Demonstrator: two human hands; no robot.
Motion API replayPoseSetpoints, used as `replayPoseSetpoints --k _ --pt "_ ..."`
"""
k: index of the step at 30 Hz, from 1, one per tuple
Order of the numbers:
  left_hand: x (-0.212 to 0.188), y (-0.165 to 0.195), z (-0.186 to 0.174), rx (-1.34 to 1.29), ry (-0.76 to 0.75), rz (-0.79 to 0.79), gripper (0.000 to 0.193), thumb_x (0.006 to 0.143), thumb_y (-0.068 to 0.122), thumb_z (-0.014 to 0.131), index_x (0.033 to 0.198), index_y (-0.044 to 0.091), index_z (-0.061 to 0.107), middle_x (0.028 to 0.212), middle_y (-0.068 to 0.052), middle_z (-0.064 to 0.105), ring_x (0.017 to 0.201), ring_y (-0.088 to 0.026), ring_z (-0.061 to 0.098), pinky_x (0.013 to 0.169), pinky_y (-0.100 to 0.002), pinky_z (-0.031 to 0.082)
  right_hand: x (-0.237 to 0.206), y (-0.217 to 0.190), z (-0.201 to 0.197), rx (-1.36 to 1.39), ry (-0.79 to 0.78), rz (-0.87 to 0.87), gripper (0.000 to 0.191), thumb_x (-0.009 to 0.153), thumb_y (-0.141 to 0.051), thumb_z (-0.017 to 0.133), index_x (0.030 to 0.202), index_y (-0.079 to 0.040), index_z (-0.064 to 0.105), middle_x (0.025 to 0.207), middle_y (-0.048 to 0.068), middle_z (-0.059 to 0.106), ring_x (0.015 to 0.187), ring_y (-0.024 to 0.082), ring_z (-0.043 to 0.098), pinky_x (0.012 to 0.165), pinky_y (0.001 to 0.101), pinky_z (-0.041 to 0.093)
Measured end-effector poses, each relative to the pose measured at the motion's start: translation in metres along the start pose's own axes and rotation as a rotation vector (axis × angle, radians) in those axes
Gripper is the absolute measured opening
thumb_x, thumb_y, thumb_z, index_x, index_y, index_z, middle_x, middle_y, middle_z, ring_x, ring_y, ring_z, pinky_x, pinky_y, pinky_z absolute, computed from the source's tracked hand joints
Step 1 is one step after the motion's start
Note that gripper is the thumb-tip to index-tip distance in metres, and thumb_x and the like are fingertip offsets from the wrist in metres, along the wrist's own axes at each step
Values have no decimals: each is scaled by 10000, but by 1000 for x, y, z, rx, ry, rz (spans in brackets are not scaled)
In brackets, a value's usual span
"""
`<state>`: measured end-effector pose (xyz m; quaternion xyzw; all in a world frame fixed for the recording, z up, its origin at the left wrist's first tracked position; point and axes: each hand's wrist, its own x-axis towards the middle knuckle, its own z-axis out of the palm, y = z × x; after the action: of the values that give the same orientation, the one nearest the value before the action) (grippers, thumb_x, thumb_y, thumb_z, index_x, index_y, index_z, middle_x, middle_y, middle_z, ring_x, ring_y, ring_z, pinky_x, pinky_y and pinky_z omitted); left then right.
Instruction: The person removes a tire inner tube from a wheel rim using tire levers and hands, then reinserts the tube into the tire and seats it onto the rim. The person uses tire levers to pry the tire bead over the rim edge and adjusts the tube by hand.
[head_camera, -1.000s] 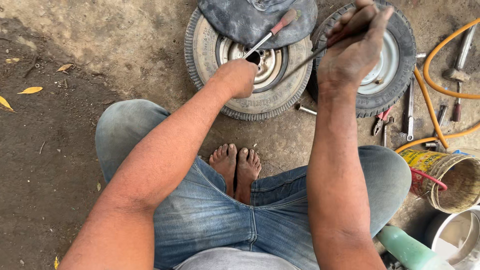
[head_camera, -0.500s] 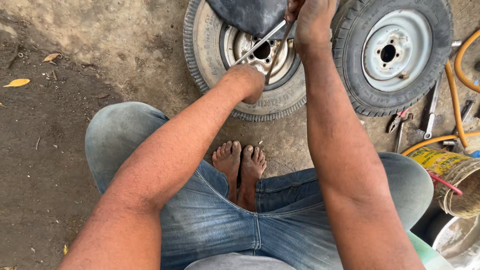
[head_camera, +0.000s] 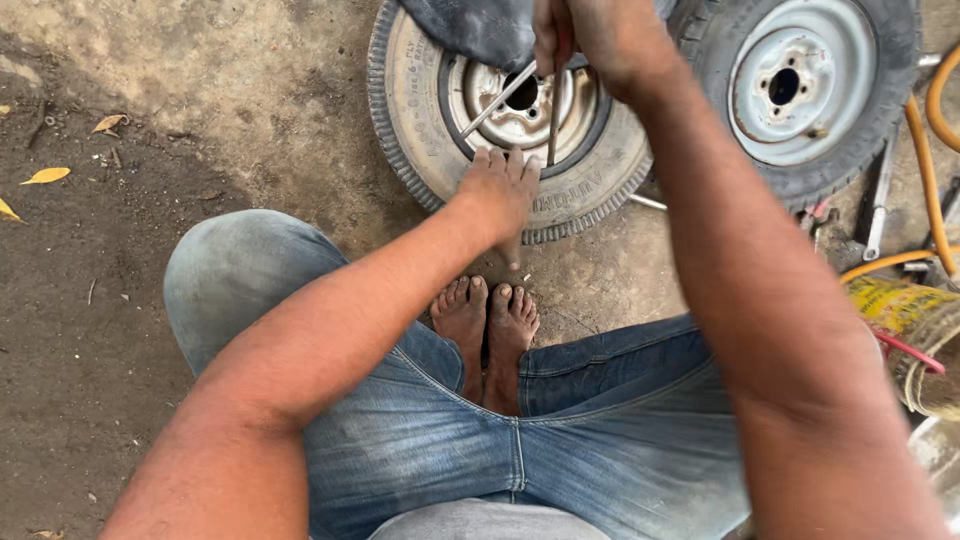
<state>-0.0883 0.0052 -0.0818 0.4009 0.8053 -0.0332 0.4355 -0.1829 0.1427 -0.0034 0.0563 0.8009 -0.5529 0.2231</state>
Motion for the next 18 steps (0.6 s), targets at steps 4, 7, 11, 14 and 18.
replayPoseSetpoints --k 4,7,11,14,18 --pt "9 22 40 224 345 -100 917 930 258 637 1567 -69 66 1592 -398 184 1432 -568 270 1170 -624 197 -65 -19 -65 -407 -186 -142 430 1020 -401 603 1186 -8 665 885 129 713 781 168 726 730 347 622" --pt "14 33 54 156 359 -152 1001 884 296 697 1608 -32 89 1609 -399 174 1457 -574 256 1203 -624 172 -116 1 -114 -756 -304 199 332 1025 -350 581 1171 -133 786 949 133 810 797 216 778 813 432 635" --pt "15 42 60 137 303 -194 1110 832 320 752 1634 9 50 1624 -387 116 1487 -558 179 1213 -602 102 -197 74 -132 -581 -234 326 414 961 -319 627 1353 -197 680 1167 94 792 1004 232 766 956 399 581" --pt "15 48 68 140 441 -229 1125 826 380 766 1610 20 43 1623 -373 113 1502 -549 153 1217 -601 67 -252 153 -97 -528 -267 -40 842 681 -317 850 1432 -83 551 1501 136 550 1403 242 498 1168 369 381" --pt "9 59 71 176 460 -234 1272 767 455 827 1612 25 -21 1643 -361 101 1531 -526 124 1229 -581 50 -293 251 -30 25 25 261 827 686 -311 848 1426 -81 558 1490 137 559 1391 244 507 1158 371 390"
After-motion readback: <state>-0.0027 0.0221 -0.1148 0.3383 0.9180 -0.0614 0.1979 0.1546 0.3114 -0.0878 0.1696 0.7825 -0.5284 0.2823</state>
